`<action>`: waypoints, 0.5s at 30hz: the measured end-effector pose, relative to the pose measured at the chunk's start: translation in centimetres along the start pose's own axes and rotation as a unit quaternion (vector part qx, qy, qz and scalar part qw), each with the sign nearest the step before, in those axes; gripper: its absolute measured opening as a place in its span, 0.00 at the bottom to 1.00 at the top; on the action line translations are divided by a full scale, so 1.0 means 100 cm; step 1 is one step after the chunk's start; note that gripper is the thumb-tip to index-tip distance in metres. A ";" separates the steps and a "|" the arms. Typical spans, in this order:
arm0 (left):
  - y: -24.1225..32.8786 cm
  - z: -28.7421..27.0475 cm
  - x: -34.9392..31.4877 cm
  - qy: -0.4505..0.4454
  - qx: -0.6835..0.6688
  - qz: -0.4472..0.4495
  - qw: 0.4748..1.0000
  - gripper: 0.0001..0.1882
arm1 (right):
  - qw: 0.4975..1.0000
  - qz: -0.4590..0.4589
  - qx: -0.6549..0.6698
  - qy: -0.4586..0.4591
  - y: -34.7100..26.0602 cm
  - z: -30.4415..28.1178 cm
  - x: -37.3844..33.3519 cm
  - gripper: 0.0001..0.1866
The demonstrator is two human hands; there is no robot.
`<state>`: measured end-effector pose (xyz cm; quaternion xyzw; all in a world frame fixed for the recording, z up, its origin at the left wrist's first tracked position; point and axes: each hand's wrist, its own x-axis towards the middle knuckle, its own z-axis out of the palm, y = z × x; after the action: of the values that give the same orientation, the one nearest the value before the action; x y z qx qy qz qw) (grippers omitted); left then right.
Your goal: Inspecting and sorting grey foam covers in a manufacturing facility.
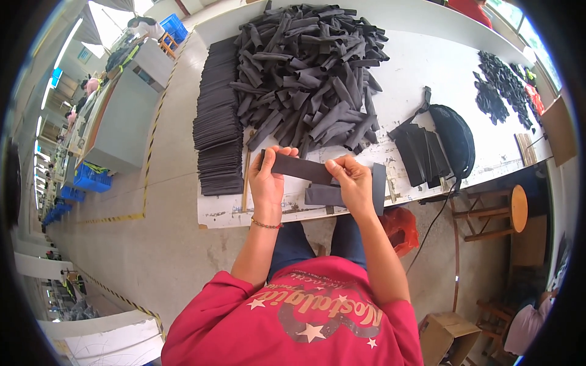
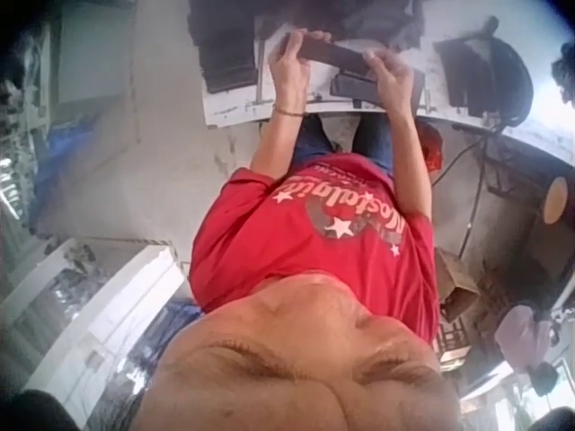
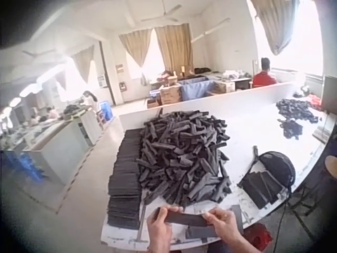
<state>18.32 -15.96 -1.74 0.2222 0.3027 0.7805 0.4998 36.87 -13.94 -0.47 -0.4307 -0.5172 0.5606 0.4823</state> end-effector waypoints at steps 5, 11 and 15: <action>0.001 -0.001 0.001 0.010 0.000 0.015 1.000 0.12 | 0.999 0.013 0.030 0.008 -0.007 0.007 -0.009 0.06; -0.004 -0.012 0.005 0.016 -0.068 -0.021 0.997 0.12 | 0.996 0.014 -0.091 -0.018 0.011 0.001 -0.017 0.04; -0.005 -0.003 0.011 0.008 -0.098 -0.021 0.995 0.13 | 0.955 -0.198 -0.220 0.031 0.002 0.000 -0.022 0.06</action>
<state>18.03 -14.90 -2.24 0.1594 0.2332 0.7974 0.5333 37.18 -16.12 -0.68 -0.4320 -0.6875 0.3125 0.4930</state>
